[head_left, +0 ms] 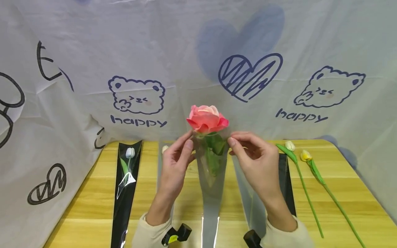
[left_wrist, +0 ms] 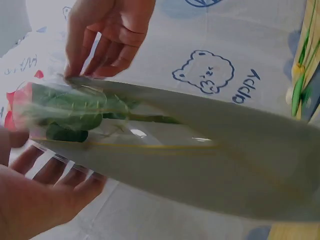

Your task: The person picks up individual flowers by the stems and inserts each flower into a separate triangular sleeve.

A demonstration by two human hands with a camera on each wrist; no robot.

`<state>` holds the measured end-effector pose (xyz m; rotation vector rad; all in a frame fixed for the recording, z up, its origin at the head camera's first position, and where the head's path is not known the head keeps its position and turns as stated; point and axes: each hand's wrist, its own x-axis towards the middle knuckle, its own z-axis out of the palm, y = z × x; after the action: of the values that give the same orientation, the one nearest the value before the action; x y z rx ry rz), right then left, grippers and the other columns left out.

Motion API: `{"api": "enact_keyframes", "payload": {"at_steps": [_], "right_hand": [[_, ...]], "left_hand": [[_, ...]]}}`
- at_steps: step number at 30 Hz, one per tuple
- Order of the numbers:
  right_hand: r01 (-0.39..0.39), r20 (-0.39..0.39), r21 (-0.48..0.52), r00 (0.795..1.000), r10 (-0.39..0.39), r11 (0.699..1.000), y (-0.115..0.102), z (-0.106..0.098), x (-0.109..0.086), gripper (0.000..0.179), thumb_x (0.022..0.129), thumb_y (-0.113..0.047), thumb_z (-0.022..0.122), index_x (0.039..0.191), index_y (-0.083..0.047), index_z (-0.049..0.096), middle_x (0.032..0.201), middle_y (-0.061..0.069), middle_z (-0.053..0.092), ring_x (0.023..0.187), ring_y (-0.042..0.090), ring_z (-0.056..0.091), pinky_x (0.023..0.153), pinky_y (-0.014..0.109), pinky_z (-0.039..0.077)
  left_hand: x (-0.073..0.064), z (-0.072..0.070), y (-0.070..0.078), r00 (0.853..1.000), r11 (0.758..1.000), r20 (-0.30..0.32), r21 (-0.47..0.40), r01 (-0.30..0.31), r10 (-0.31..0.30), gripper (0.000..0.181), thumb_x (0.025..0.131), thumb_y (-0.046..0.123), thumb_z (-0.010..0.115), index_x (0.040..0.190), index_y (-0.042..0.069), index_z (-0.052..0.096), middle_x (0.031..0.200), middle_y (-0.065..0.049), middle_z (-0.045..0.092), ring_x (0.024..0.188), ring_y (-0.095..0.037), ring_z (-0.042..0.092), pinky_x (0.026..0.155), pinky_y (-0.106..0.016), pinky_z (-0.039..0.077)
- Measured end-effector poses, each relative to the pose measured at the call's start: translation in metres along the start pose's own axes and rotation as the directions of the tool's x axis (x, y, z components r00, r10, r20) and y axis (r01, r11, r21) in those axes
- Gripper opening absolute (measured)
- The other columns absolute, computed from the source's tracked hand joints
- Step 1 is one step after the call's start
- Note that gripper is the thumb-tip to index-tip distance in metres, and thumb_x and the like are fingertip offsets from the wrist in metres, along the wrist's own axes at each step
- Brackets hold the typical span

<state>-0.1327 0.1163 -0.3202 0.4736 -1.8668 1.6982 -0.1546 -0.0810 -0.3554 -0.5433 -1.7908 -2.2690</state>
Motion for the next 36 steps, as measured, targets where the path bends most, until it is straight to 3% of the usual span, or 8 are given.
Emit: {"api": "enact_keyframes", "payload": {"at_steps": [3, 5, 10, 17, 21, 24, 29, 36], "right_hand": [[-0.023, -0.046, 0.054, 0.999, 0.026, 0.998, 0.000, 0.002, 0.002, 0.009, 0.091, 0.007, 0.073, 0.099, 0.007, 0.076, 0.099, 0.017, 0.072, 0.082, 0.020, 0.072, 0.069, 0.029, 0.060], [-0.018, -0.067, 0.067, 0.997, 0.022, 0.998, 0.001, 0.004, 0.003, 0.009, 0.091, 0.007, 0.073, 0.100, 0.008, 0.075, 0.099, 0.019, 0.072, 0.082, 0.020, 0.072, 0.069, 0.029, 0.060], [-0.005, -0.061, 0.032, 0.998, 0.007, 0.999, 0.004, 0.006, 0.004, 0.011, 0.092, 0.004, 0.073, 0.103, 0.006, 0.075, 0.102, 0.015, 0.072, 0.089, 0.022, 0.072, 0.071, 0.032, 0.061], [-0.025, -0.029, 0.068, 0.999, 0.027, 0.997, 0.006, -0.002, 0.003, 0.021, 0.094, 0.008, 0.068, 0.115, 0.006, 0.071, 0.112, 0.017, 0.070, 0.095, 0.026, 0.070, 0.075, 0.030, 0.060], [0.065, 0.070, 0.065, 0.995, -0.070, 0.996, 0.003, -0.009, 0.008, 0.038, 0.097, 0.009, 0.061, 0.134, 0.002, 0.062, 0.134, 0.017, 0.061, 0.116, 0.030, 0.061, 0.091, 0.030, 0.056], [0.133, 0.165, 0.038, 0.977, -0.138, 0.990, -0.002, -0.016, 0.019, 0.038, 0.100, 0.006, 0.054, 0.138, 0.002, 0.059, 0.144, 0.014, 0.054, 0.130, 0.031, 0.051, 0.100, 0.032, 0.051], [0.150, 0.280, -0.033, 0.951, -0.135, 0.988, -0.013, -0.030, 0.043, 0.027, 0.104, 0.000, 0.049, 0.121, 0.005, 0.070, 0.141, 0.011, 0.056, 0.133, 0.027, 0.047, 0.104, 0.031, 0.047], [0.226, 0.465, -0.196, 0.878, -0.112, 0.954, -0.021, -0.042, 0.057, 0.033, 0.108, -0.012, 0.046, 0.119, -0.007, 0.077, 0.147, 0.002, 0.053, 0.132, 0.021, 0.047, 0.100, 0.046, 0.045]], "left_hand": [[0.001, 0.000, -0.004, 0.988, 0.999, 0.154, 0.040, -0.013, 0.007, 0.067, 0.103, 0.022, 0.065, 0.162, 0.014, 0.032, 0.152, -0.016, 0.050, 0.131, -0.032, 0.056, 0.102, -0.041, 0.051], [0.001, 0.002, -0.007, 0.976, 0.997, 0.215, 0.069, -0.032, 0.016, 0.088, 0.096, 0.029, 0.075, 0.165, 0.025, 0.022, 0.153, -0.014, 0.049, 0.130, -0.033, 0.058, 0.101, -0.043, 0.052], [-0.001, 0.012, -0.014, 0.975, 0.983, 0.222, 0.173, -0.057, 0.018, 0.118, 0.081, 0.017, 0.090, 0.164, 0.042, 0.009, 0.152, -0.006, 0.050, 0.128, -0.025, 0.060, 0.093, -0.043, 0.056], [0.000, 0.014, -0.017, 0.982, 0.967, 0.170, 0.225, -0.119, 0.081, 0.114, 0.080, -0.006, 0.083, 0.164, 0.031, 0.015, 0.148, -0.011, 0.051, 0.128, -0.029, 0.057, 0.098, -0.051, 0.050], [0.000, 0.014, -0.018, 0.981, 0.949, 0.179, 0.287, -0.128, 0.078, 0.111, 0.078, -0.004, 0.086, 0.163, 0.029, 0.021, 0.146, -0.012, 0.052, 0.128, -0.029, 0.056, 0.101, -0.053, 0.047], [0.001, 0.015, -0.020, 0.977, 0.938, 0.197, 0.318, -0.139, 0.078, 0.109, 0.076, -0.004, 0.087, 0.162, 0.024, 0.026, 0.149, -0.011, 0.050, 0.131, -0.028, 0.054, 0.106, -0.053, 0.043], [0.000, 0.016, -0.022, 0.965, 0.925, 0.245, 0.335, -0.177, 0.096, 0.105, 0.073, -0.007, 0.088, 0.159, 0.017, 0.032, 0.150, -0.010, 0.050, 0.130, -0.028, 0.054, 0.108, -0.053, 0.042], [0.001, 0.016, -0.021, 0.953, 0.918, 0.286, 0.346, -0.195, 0.095, 0.104, 0.074, -0.008, 0.087, 0.158, 0.019, 0.033, 0.150, -0.006, 0.052, 0.131, -0.025, 0.054, 0.107, -0.051, 0.044]]}}
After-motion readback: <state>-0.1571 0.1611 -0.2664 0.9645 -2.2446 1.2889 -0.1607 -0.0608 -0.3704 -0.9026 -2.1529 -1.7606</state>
